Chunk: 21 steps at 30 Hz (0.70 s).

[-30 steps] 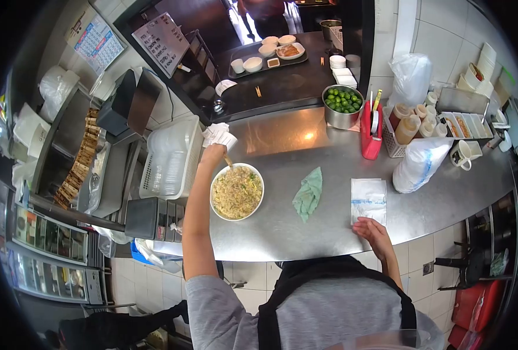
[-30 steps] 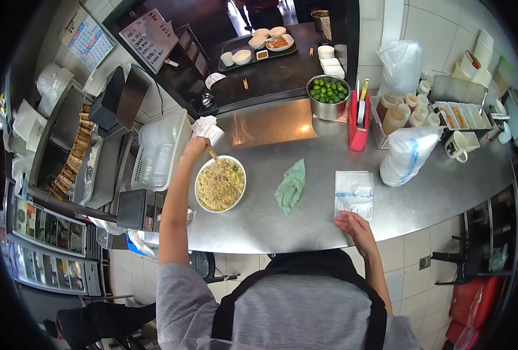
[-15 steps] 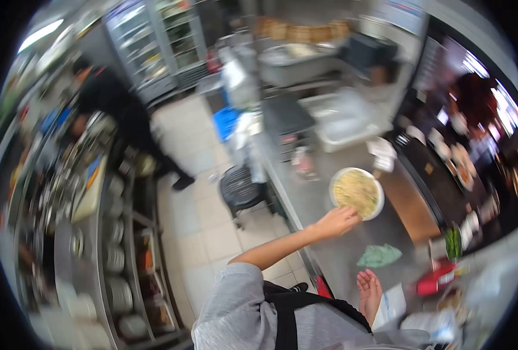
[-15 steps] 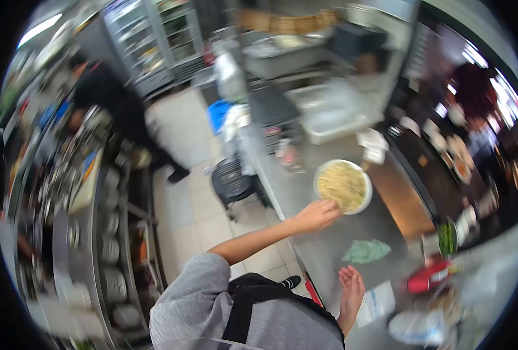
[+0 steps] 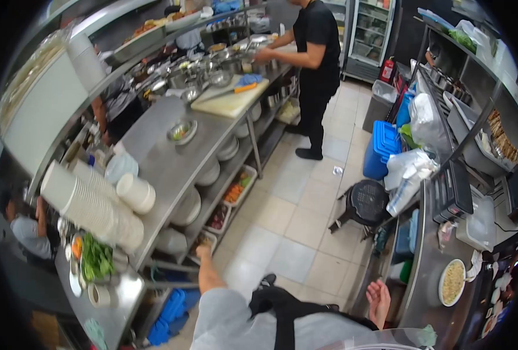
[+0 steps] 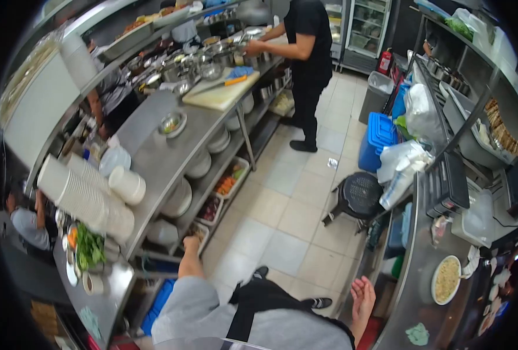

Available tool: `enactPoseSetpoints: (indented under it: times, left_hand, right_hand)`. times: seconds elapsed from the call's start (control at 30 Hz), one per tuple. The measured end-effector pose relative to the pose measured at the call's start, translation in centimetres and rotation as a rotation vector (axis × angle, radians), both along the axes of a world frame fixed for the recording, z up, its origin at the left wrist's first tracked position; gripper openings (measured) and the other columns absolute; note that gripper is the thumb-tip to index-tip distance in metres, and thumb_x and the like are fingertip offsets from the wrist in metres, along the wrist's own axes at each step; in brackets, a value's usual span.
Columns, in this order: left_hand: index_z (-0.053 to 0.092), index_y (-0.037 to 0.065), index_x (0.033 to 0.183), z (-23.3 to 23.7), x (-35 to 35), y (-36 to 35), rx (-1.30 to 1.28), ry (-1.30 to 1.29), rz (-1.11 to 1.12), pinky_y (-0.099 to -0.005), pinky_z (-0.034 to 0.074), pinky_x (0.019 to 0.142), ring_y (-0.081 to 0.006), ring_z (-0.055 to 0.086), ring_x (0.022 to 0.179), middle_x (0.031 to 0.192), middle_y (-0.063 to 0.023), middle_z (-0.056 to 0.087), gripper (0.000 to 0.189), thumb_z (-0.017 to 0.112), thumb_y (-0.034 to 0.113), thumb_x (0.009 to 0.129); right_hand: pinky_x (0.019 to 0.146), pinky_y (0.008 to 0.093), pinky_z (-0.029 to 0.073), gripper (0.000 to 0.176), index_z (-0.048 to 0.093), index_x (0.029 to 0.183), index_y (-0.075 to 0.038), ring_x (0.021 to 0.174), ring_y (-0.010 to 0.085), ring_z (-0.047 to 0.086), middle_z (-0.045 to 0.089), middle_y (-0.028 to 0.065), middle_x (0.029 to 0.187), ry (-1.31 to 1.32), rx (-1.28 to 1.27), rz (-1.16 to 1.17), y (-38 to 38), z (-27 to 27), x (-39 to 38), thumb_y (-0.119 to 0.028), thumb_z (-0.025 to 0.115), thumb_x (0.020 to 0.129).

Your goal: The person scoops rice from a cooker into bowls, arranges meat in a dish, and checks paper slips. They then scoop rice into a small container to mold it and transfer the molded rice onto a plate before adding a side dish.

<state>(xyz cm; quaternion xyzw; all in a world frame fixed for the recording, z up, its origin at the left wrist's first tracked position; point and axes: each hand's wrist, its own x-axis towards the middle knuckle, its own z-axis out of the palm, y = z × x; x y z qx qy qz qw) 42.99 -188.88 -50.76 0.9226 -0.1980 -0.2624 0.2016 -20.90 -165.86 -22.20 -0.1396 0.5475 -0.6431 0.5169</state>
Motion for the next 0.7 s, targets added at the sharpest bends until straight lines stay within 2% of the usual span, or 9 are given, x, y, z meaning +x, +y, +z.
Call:
enactPoseSetpoints:
  times: [0.03,0.07,0.13,0.2,0.23,0.27,0.33,0.47,0.7]
  left_hand:
    - [0.060,0.011,0.098,1.1,2.7,-0.7,-0.156,0.134,0.204,-0.0374,0.047,0.070,-0.0236,0.060,0.091,0.096,-0.0117,0.062,0.027,0.052,0.030,0.080]
    - [0.059,0.013,0.101,1.8,5.1,-1.8,-0.265,0.242,0.324,-0.0372,0.046,0.070,-0.0228,0.059,0.091,0.097,-0.0104,0.061,0.028,0.050,0.031,0.082]
    - [0.055,0.015,0.106,3.1,8.8,-3.9,-0.397,0.383,0.479,-0.0369,0.045,0.071,-0.0210,0.058,0.092,0.098,-0.0078,0.060,0.029,0.046,0.031,0.084]
    - [0.051,0.017,0.111,3.5,11.9,-5.9,-0.491,0.479,0.585,-0.0365,0.043,0.072,-0.0193,0.057,0.092,0.099,-0.0052,0.059,0.030,0.041,0.032,0.086]
    - [0.050,0.018,0.113,3.1,13.0,-6.8,-0.518,0.523,0.612,-0.0363,0.042,0.073,-0.0184,0.056,0.093,0.099,-0.0039,0.059,0.031,0.039,0.032,0.087]
    - [0.048,0.018,0.115,1.5,14.4,-7.7,-0.611,0.585,0.662,-0.0359,0.043,0.074,-0.0199,0.057,0.091,0.102,-0.0037,0.058,0.030,0.041,0.028,0.087]
    - [0.047,0.017,0.117,0.2,15.9,-9.2,-0.695,0.665,0.729,-0.0356,0.044,0.076,-0.0214,0.058,0.090,0.104,-0.0037,0.058,0.031,0.043,0.023,0.087]
    - [0.046,0.016,0.117,-1.0,12.5,-13.7,-0.635,0.747,0.652,-0.0361,0.045,0.076,-0.0219,0.058,0.090,0.105,-0.0043,0.058,0.032,0.044,0.021,0.086]
    - [0.046,0.014,0.117,0.2,1.2,-24.2,-0.471,0.921,0.229,-0.0369,0.045,0.077,-0.0226,0.058,0.091,0.105,-0.0055,0.057,0.033,0.045,0.019,0.084]
  right_hand:
    - [0.081,0.0300,0.045,0.032,0.049,0.115,-0.009,0.092,0.0153,0.057,0.060,0.0048,0.097,-0.002,0.050,-0.024,-0.4,-2.4,1.7,-0.031,0.045,0.092]
    - [0.072,0.0316,0.049,0.031,0.050,0.114,-0.006,0.086,0.0189,0.060,0.061,0.0083,0.092,0.013,0.090,-0.098,0.0,-6.0,3.2,-0.027,0.046,0.092]
    - [0.059,0.0285,0.050,0.027,0.050,0.111,-0.006,0.071,0.0198,0.062,0.061,0.0099,0.091,0.043,0.398,-0.079,3.8,-14.8,4.5,-0.023,0.048,0.091]
    - [0.054,0.0322,0.050,0.027,0.051,0.110,-0.007,0.070,0.0215,0.062,0.060,0.0119,0.090,0.706,0.604,0.267,16.1,-30.2,3.1,-0.019,0.053,0.086]
    - [0.054,0.0329,0.050,0.027,0.051,0.110,-0.007,0.070,0.0218,0.062,0.060,0.0118,0.091,0.705,0.826,0.319,18.8,-28.6,4.7,-0.019,0.053,0.086]
    - [0.055,0.0336,0.050,0.028,0.051,0.111,-0.007,0.071,0.0221,0.062,0.060,0.0117,0.091,0.562,0.987,0.278,19.2,-25.7,6.1,-0.019,0.052,0.085]
    - [0.056,0.0350,0.050,0.028,0.051,0.111,-0.007,0.072,0.0227,0.062,0.060,0.0116,0.092,0.367,1.120,0.204,19.6,-22.4,7.2,-0.019,0.052,0.085]
    - [0.059,0.0378,0.050,0.030,0.051,0.113,-0.008,0.074,0.0239,0.062,0.060,0.0113,0.094,0.230,1.157,0.173,20.1,-19.4,7.7,-0.019,0.051,0.085]
    - [0.063,0.0427,0.051,0.032,0.050,0.115,-0.009,0.078,0.0261,0.062,0.060,0.0107,0.098,0.117,1.091,0.090,24.8,-17.4,10.4,-0.019,0.050,0.084]
